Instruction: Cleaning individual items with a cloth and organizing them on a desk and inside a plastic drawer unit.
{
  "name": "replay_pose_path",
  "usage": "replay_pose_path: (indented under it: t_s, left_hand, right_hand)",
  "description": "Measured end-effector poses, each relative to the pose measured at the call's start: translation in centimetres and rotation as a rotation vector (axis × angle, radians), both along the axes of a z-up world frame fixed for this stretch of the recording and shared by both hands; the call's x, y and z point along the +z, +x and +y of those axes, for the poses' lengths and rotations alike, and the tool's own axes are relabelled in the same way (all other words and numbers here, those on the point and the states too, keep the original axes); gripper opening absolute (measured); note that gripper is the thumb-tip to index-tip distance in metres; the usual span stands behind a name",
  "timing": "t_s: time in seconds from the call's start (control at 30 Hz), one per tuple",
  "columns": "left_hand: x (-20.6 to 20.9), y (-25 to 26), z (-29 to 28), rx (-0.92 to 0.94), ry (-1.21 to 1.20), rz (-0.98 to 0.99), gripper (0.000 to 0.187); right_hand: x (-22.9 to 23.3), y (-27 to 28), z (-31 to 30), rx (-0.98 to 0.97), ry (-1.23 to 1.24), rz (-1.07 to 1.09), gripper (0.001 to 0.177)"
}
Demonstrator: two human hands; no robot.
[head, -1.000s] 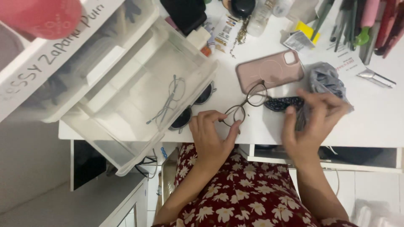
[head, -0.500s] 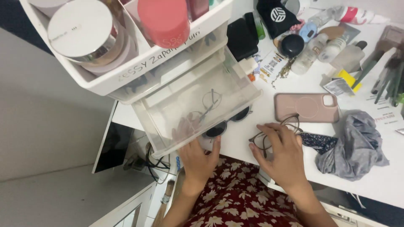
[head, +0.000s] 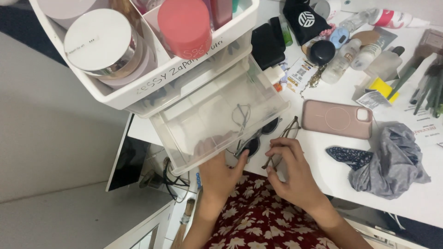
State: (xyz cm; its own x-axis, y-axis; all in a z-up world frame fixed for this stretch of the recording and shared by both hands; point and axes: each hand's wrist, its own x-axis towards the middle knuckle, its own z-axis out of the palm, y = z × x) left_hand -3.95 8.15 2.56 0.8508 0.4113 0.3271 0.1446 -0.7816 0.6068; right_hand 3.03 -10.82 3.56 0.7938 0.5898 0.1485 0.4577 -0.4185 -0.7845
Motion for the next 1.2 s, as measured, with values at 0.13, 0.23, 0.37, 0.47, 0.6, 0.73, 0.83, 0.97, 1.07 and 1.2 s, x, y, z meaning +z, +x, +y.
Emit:
replay_pose_path:
  t_s: [0.13, 0.23, 0.37, 0.47, 0.6, 0.73, 0.83, 0.97, 1.07, 1.2]
  left_hand:
    - [0.9, 0.0, -0.5, -0.041, 0.048, -0.054, 0.053]
    - [1.2, 0.2, -1.0, -0.079, -0.021, -0.011, 0.055]
    - [0.8, 0.2, -1.8, -0.156, -0.119, -0.031, 0.026]
    - [1.1, 0.4, -2.1, -0.170, -0.105, -0.013, 0.028]
    - [1.1, 0.4, -2.5, -0.210, -0.102, 0.021, 0.036]
    - [1.5, 0.2, -2.6, -0.256, -0.077, -0.031, 0.040]
    - [2.2, 0.0, -2.5, -0.281, -0.054, -0.012, 0.047]
    - [2.3, -0.1, -2.3, -0.308, -0.043, 0.032, 0.059]
    - [1.7, -0.2, -2.3, -0.295, -0.038, 0.032, 0.056]
    - [1.7, -0.2, -1.7, -0.299, -0.135, 0.043, 0.053]
  right_hand:
    - [-0.3, 0.2, -0.1, 0.026, 0.087, -0.043, 0.028]
    - [-0.2, 0.0, 0.1, 0.041, 0.163, -0.086, 0.024]
    - [0.1, 0.1, 0.2, -0.060, 0.171, -0.070, 0.032]
    - [0.4, 0.4, 0.0, -0.063, 0.119, -0.086, 0.052]
    - [-0.3, 0.4, -0.1, -0.016, 0.280, -0.034, 0.071]
    - [-0.5, 0.3, -0.1, -0.023, 0.306, 0.083, 0.087]
    - [-1.3, 0.2, -0.4, -0.012, 0.394, 0.224, 0.091]
    - [-0.5, 0.4, 0.3, -0.049, 0.358, 0.252, 0.081]
    - [1.0, 0.6, 0.9, -0.072, 0.151, 0.063, 0.091]
    - [1.5, 1.3, 0.4, -0.074, 0.012, 0.078, 0.091]
